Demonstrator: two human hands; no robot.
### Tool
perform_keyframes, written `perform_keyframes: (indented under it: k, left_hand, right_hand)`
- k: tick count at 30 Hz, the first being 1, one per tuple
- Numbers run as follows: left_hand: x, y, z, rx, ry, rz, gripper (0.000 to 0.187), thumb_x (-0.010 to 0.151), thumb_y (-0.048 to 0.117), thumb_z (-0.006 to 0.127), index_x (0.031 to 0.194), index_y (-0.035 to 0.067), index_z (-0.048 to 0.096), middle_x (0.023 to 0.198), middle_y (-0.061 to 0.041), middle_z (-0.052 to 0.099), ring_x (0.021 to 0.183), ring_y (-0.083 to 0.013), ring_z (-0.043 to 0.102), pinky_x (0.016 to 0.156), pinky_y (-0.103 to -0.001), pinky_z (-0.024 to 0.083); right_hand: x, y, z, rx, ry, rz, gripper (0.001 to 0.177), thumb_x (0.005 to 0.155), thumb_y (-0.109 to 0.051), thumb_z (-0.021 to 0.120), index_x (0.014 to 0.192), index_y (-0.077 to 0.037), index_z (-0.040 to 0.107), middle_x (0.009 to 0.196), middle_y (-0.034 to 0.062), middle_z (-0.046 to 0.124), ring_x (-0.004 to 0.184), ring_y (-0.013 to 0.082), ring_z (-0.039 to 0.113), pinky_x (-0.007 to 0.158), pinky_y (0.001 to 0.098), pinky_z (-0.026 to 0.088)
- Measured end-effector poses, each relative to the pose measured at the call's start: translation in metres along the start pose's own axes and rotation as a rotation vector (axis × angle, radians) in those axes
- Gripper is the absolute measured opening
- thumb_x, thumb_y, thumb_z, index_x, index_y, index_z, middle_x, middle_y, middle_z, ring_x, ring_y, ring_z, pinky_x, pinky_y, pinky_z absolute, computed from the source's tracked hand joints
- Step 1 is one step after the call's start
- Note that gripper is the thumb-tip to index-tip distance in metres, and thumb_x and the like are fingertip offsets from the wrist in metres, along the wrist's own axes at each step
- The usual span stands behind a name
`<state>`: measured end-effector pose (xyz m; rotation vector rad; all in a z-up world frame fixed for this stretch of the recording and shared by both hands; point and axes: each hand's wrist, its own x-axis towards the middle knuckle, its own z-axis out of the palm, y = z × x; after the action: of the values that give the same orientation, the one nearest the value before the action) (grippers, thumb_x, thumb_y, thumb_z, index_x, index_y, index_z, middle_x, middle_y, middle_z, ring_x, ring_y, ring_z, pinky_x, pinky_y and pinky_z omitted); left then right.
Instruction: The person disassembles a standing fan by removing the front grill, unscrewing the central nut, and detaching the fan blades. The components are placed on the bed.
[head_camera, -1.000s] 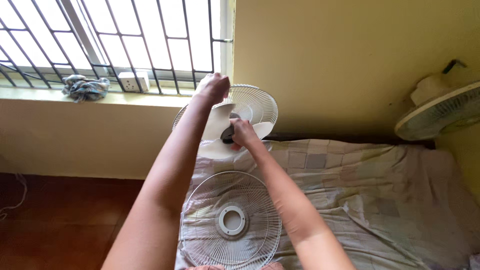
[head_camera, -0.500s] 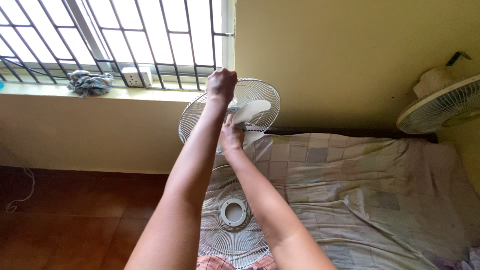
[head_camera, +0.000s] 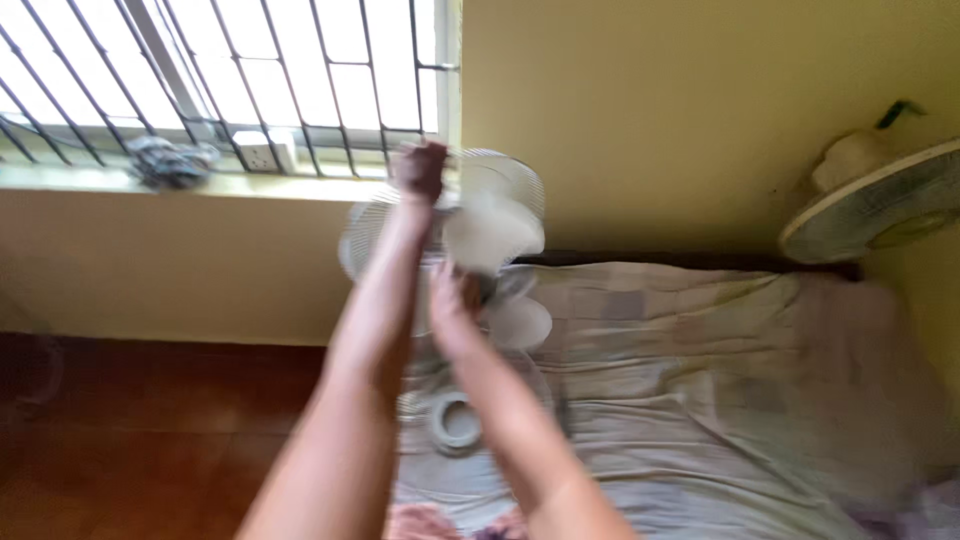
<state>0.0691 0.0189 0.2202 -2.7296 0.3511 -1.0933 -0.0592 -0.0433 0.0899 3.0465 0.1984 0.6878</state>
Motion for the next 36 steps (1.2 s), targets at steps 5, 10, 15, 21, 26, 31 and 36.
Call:
perform_keyframes:
  k: [5,10,15,21,26,31,36]
  left_hand:
    - [0.002,-0.035,-0.003,-0.132,-0.182,0.008,0.015,0.08,0.006,0.079,0.093,0.004,0.073,0.091,-0.019,0.071,0.086,-0.0312,0.074,0.067,-0.043,0.064]
    - [-0.005,-0.033,-0.058,-0.42,-0.316,-0.133,0.036,0.071,0.013,0.09,0.103,0.005,0.074,0.101,-0.018,0.075,0.09,-0.0306,0.074,0.078,-0.039,0.061]
    - [-0.037,-0.056,-0.056,-0.744,-0.208,-0.13,0.054,0.074,0.031,0.092,0.118,0.007,0.071,0.111,-0.011,0.078,0.097,-0.0234,0.075,0.088,-0.037,0.061]
    - [-0.071,-0.067,-0.056,-0.888,-0.249,-0.214,0.06,0.1,0.063,0.044,0.132,0.019,0.068,0.109,-0.004,0.078,0.099,-0.0247,0.072,0.088,-0.046,0.054]
    - [-0.071,-0.065,-0.063,-0.91,-0.27,-0.195,0.084,0.095,0.081,0.021,0.129,0.019,0.068,0.107,-0.003,0.078,0.107,-0.0235,0.069,0.09,-0.042,0.051]
    - [-0.072,-0.063,-0.066,-0.914,-0.274,-0.214,0.08,0.095,0.079,0.022,0.13,0.022,0.066,0.105,-0.001,0.078,0.107,-0.0223,0.07,0.088,-0.041,0.052]
    - [-0.076,-0.064,-0.071,-0.92,-0.267,-0.248,0.079,0.095,0.079,0.024,0.128,0.023,0.068,0.103,-0.001,0.078,0.106,-0.0229,0.07,0.089,-0.042,0.051]
  right_hand:
    - [-0.079,-0.004,-0.039,0.042,0.083,-0.129,0.016,0.106,-0.012,0.057,0.105,-0.006,0.072,0.122,0.0173,0.066,0.088,0.032,0.074,0.065,0.0433,0.061]
    - [-0.1,0.038,-0.053,0.101,0.427,-0.226,0.025,0.094,-0.007,0.061,0.116,-0.007,0.07,0.128,0.0195,0.063,0.071,0.0296,0.073,0.047,0.0325,0.059]
    - [-0.136,0.058,-0.047,0.184,0.332,-0.28,0.037,0.094,-0.01,0.063,0.13,-0.006,0.059,0.129,0.0199,0.057,0.07,0.0279,0.072,0.054,0.0348,0.062]
    - [-0.161,0.05,-0.04,0.613,0.408,-0.265,0.057,0.083,0.012,0.058,0.136,-0.005,0.046,0.135,0.0236,0.047,0.112,0.0415,0.061,0.091,0.0452,0.056]
    - [-0.16,0.046,0.02,0.847,0.572,-0.206,0.046,0.09,0.018,0.049,0.128,-0.007,0.044,0.139,0.0227,0.048,0.132,0.0414,0.052,0.115,0.0469,0.045]
    - [-0.188,0.053,0.038,0.999,0.574,-0.318,0.042,0.095,0.018,0.047,0.129,-0.006,0.041,0.141,0.0213,0.048,0.133,0.0383,0.052,0.117,0.0459,0.043]
    - [-0.218,0.049,0.024,0.985,0.656,-0.19,0.035,0.096,0.014,0.055,0.124,-0.005,0.045,0.141,0.0177,0.05,0.131,0.0332,0.053,0.114,0.0426,0.045]
